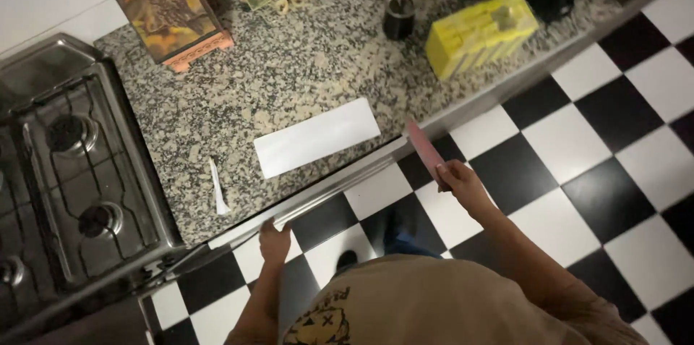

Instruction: Cutting a piece of white paper into strips using a kitchen knife on a countertop.

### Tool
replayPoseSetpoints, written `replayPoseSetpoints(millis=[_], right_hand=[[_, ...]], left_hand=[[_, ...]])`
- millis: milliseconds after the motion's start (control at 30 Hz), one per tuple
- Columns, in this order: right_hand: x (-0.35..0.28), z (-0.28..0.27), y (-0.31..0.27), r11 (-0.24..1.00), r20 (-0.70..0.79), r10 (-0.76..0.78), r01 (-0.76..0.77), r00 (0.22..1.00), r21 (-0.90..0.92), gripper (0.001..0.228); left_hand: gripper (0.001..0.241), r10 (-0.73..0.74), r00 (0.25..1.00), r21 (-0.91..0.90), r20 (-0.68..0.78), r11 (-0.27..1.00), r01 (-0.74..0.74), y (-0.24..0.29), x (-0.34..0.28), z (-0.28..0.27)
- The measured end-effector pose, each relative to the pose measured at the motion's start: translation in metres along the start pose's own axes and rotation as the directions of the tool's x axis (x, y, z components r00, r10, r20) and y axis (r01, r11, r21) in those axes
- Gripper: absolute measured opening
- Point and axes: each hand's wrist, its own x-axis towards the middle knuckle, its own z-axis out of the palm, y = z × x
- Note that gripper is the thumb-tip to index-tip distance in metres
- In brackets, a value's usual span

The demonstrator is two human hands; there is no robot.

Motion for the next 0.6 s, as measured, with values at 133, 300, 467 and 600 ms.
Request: replayPoseSetpoints(millis=[133,300,467,600], right_hand=[[0.04,-0.013,-0.031,0.996,0.085,0.056,-0.051,0.995,-0.067,0.03],[0.076,-0.011,-0.036,0.977,0.143,0.05,-0.019,0.989,-0.211,0.034],[0.095,-0.012,-0.035,0.916,0.139,0.061,0.0,0.988,-0.401,0.038],[0.094,-0.01,-0.055,0.845,0.123,0.123,-0.039,0.985,-0.534,0.041]], left_hand=[[0.079,-0.183,0.983,0.032,-0.002,0.983,0.183,0.033,0.001,-0.007],[0.074,-0.223,0.965,0.092,0.137,0.973,0.212,-0.001,0.036,0.017],[0.073,-0.367,0.897,-0.203,0.245,0.886,0.418,-0.002,0.046,0.007],[0.08,-0.313,0.929,-0.412,0.198,0.833,0.369,-0.013,0.038,0.002]])
